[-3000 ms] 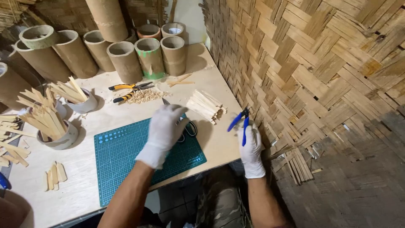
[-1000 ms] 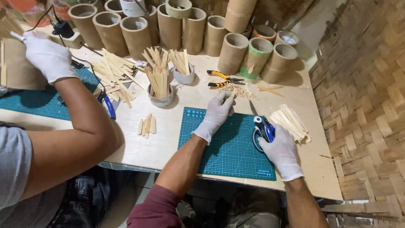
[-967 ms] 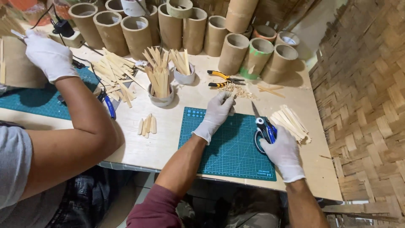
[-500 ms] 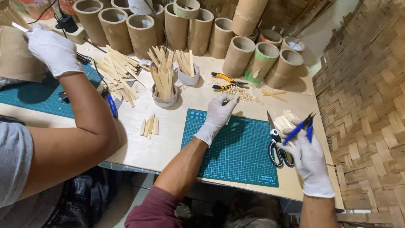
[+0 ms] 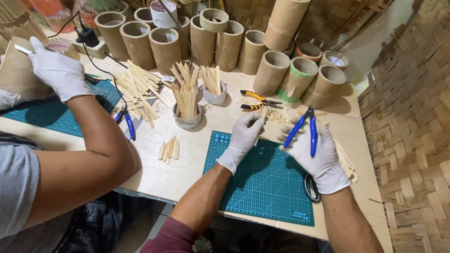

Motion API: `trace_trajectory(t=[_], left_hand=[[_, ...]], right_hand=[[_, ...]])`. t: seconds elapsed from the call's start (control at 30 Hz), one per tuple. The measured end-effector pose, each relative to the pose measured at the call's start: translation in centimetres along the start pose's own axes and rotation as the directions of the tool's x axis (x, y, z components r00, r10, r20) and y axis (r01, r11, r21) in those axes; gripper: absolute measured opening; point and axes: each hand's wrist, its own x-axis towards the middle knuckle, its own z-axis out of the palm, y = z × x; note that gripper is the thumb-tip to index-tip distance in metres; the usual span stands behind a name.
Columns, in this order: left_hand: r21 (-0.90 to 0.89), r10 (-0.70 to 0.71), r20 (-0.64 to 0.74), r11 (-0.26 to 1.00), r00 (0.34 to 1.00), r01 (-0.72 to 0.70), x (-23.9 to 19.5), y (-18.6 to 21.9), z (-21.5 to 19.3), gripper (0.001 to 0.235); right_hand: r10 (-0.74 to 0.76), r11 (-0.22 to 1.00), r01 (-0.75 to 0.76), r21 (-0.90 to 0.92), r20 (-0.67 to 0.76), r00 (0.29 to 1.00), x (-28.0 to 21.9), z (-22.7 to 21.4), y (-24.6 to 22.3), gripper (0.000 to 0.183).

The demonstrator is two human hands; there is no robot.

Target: Shaping the ends of small wooden sticks using a handheld cutter in a workshop environment.

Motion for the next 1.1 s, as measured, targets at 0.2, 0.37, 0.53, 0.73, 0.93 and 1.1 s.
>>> trace_trajectory(t=[0.2,0.37,0.53,0.73,0.93,1.1], left_hand=[[0.02,0.034,0.033,0.999,0.999,-0.035,-1.0,0.7,0.6,0.008],[-0.096,0.056,0.087,0.994,0.995,-0.047,-1.4,0.6,1.3,0.013],[-0.186,0.059,0.105,0.982,0.993,-0.038,-0.9,-1.0,1.3,0.019],[-0.105,0.026,0.06,0.994,0.998,-0.019,-1.4,0.6,1.5,0.013],[0.046,-0.017,-0.009,0.999,1.0,0.017,-1.5,0.4,1.3,0.012],[0.021,-0.031,0.023,0.999,0.999,0.03,-1.5,-0.5,1.5,0.017]], right_hand=[[0.097,0.99,-0.096,-0.101,0.007,0.995,-0.4,-0.3,1.0,0.068],[0.091,0.969,-0.132,-0.211,-0.193,0.977,0.2,-1.1,2.2,0.052],[0.102,0.968,-0.145,-0.203,-0.209,0.973,-0.1,1.1,2.9,0.061],[0.189,0.976,-0.196,-0.091,-0.077,0.979,0.4,-0.6,2.9,0.075],[0.038,0.917,-0.165,-0.363,-0.332,0.942,0.5,-0.7,3.1,0.043],[-0.257,0.39,-0.193,-0.9,-0.308,0.916,0.0,2.6,2.1,0.015]])
